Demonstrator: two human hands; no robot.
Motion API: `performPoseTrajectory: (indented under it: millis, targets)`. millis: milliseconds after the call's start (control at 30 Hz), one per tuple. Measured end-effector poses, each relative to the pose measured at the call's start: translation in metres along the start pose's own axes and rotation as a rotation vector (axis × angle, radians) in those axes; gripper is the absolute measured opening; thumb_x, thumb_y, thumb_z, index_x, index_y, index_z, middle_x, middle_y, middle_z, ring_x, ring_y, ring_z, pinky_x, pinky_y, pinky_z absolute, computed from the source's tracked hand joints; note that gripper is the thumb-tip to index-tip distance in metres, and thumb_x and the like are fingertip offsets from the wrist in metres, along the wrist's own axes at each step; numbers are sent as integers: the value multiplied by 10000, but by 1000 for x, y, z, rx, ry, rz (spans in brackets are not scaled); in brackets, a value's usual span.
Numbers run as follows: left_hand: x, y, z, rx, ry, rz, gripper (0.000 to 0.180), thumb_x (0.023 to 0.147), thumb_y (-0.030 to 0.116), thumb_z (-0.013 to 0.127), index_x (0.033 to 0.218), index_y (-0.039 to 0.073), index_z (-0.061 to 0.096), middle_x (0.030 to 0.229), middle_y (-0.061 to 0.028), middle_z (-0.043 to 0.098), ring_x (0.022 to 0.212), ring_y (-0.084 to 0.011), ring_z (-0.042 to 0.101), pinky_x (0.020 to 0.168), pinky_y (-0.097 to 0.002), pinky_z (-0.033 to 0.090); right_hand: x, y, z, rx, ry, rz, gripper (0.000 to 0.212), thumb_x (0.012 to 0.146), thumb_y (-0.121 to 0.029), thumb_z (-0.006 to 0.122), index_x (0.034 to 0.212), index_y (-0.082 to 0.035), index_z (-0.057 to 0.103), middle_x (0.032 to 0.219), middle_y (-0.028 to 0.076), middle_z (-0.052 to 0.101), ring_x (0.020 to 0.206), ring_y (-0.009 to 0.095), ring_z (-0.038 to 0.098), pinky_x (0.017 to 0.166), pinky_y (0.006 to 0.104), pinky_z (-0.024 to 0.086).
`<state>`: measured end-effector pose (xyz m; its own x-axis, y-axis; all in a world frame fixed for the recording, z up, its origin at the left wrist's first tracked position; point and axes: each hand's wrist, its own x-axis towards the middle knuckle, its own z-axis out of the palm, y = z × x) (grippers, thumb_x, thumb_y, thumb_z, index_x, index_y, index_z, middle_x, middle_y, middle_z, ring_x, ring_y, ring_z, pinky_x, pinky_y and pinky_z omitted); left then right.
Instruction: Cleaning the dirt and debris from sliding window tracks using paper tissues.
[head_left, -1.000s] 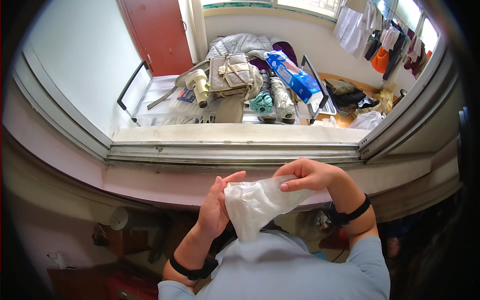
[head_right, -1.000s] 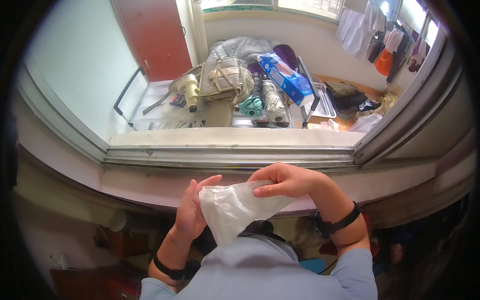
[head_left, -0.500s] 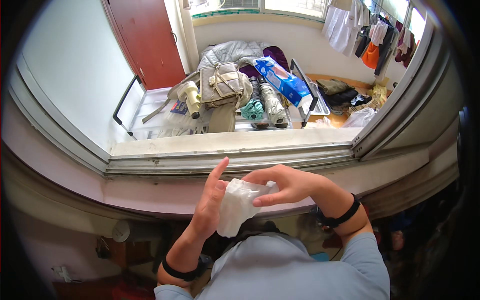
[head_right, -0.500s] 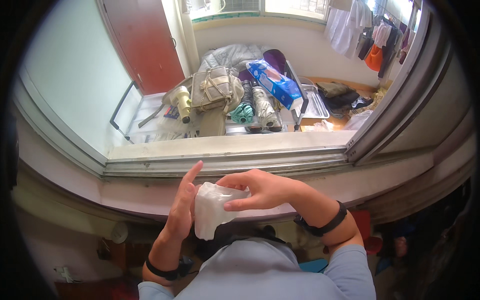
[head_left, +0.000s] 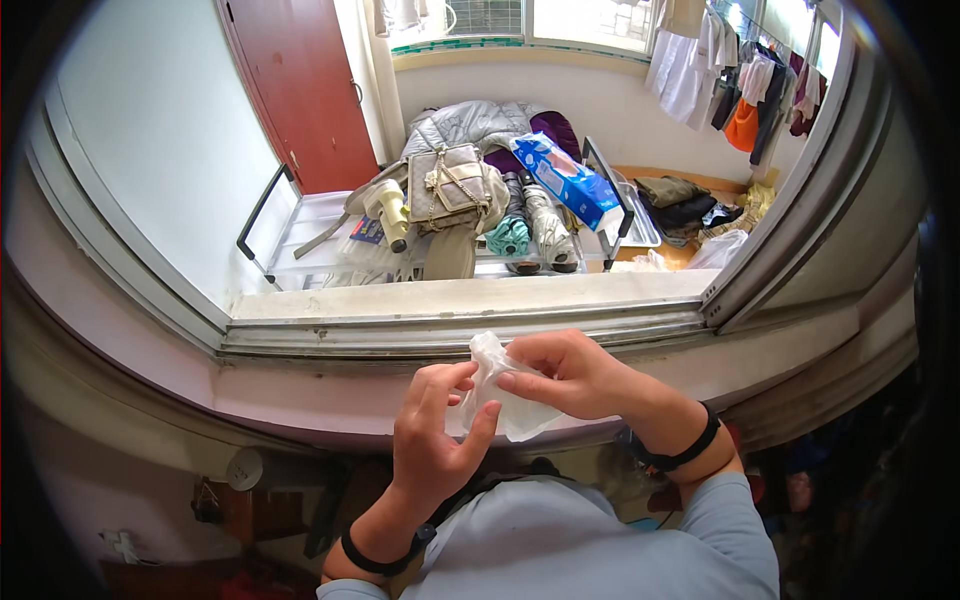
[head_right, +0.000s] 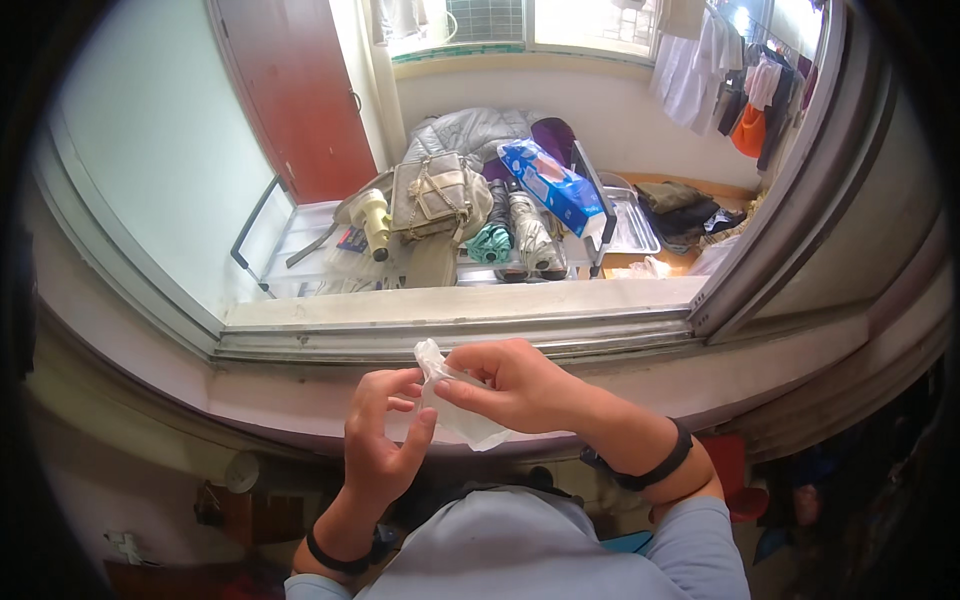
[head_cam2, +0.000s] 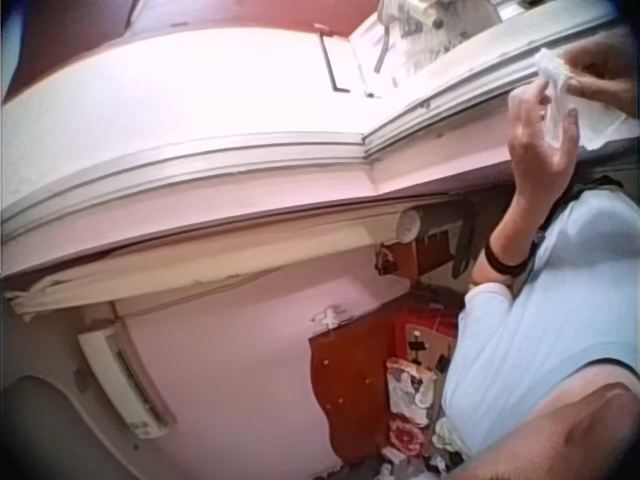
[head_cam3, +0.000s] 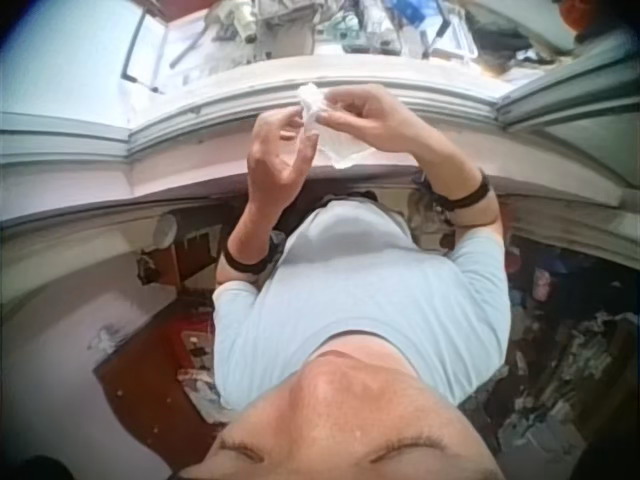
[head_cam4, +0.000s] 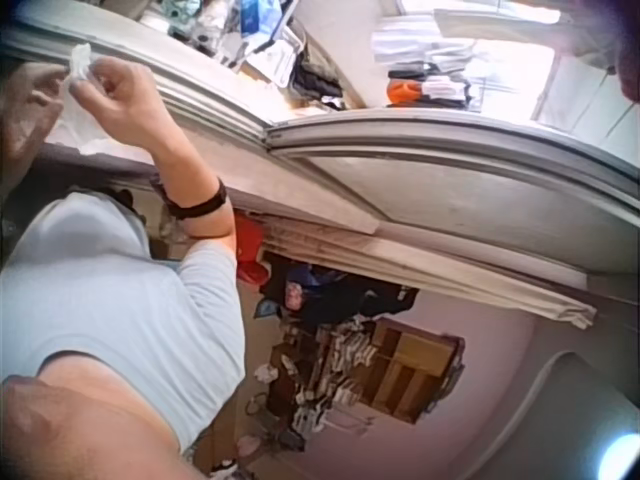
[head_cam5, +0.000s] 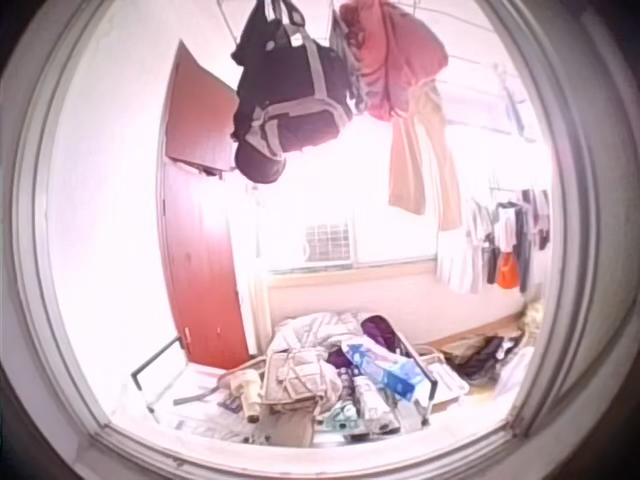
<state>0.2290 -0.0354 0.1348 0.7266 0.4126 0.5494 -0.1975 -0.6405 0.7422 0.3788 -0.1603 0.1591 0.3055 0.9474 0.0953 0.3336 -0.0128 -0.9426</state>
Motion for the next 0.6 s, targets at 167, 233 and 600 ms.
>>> performPoseTrajectory:
  millis: [167, 233, 600]
  targets:
    - [-2, -9, 6, 149, 6, 100, 215, 813, 59, 600, 1014, -12, 578, 955, -138, 587, 828, -216, 591, 652, -287, 494, -3, -1, -1, -13, -17, -23, 241, 893, -218, 596, 802, 4, 573, 570, 11, 401, 550, 65, 329, 464, 273, 290]
    - [-1, -11, 6, 167, 24, 121, 189, 820, 43, 586, 997, -22, 579, 926, -143, 591, 812, -217, 593, 641, -286, 495, -4, -4, -3, -69, -24, -5, 248, 898, -217, 587, 793, 7, 568, 567, 14, 397, 556, 70, 332, 471, 278, 298]
    - [17, -12, -22, -866, -33, -577, 182, 923, 174, 433, 963, 25, 529, 895, -52, 598, 810, -113, 571, 745, -243, 458, -10, 36, -24, 172, -167, 13, 232, 926, -225, 561, 960, 1, 603, 681, -20, 497, 640, 43, 409, 543, 234, 352]
